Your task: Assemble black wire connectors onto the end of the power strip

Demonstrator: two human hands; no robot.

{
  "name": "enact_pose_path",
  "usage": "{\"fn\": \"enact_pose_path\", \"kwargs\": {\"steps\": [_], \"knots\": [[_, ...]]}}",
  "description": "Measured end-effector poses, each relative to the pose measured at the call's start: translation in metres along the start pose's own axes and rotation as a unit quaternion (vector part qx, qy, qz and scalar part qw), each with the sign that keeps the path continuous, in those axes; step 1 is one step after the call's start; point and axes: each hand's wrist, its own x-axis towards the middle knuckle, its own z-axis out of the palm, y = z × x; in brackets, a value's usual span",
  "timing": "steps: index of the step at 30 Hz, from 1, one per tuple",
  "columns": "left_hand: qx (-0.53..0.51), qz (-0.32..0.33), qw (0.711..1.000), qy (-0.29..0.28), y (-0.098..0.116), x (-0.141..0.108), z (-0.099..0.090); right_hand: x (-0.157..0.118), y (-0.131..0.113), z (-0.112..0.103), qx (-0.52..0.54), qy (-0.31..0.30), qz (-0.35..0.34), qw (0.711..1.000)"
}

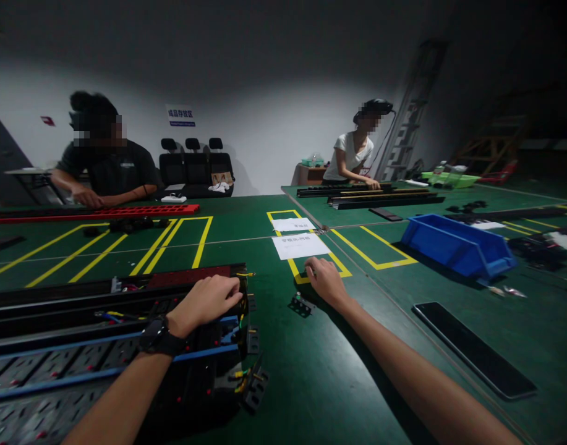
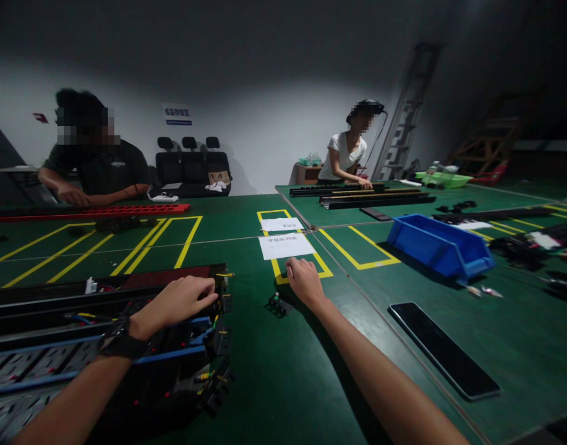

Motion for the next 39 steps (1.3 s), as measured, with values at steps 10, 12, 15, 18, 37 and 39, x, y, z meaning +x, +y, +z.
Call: {"fn": "enact_pose_path", "kwargs": {"steps": [10, 12, 15, 18, 37, 39], "knots": [[0.000, 0.000, 1.000, 0.001, 0.0001, 0.0006, 0.0008, -0.0024, 0.0019, 0.0030, -0.004, 0.006, -0.018, 1.000], [-0.003, 0.003, 1.000, 0.005, -0.0011, 0.0011, 0.0020, -0.0024, 0.0018, 0.0023, -0.005, 0.005, -0.020, 1.000], [-0.006, 0.008, 1.000, 0.008, -0.0024, 0.0013, 0.0035, -0.0026, 0.0011, 0.0006, -0.008, 0.001, -0.023, 1.000], [-0.009, 0.013, 1.000, 0.013, -0.0035, 0.0013, 0.0050, -0.0030, -0.0001, -0.0007, -0.010, -0.006, -0.028, 1.000], [-0.003, 0.005, 1.000, 0.007, -0.0015, 0.0011, 0.0025, -0.0004, 0.0019, 0.0061, 0.010, -0.019, -0.043, 0.999], [-0.007, 0.005, 1.000, 0.010, -0.0004, 0.0001, 0.0012, -0.0005, 0.0024, 0.0066, 0.017, -0.018, -0.044, 0.999]]}}
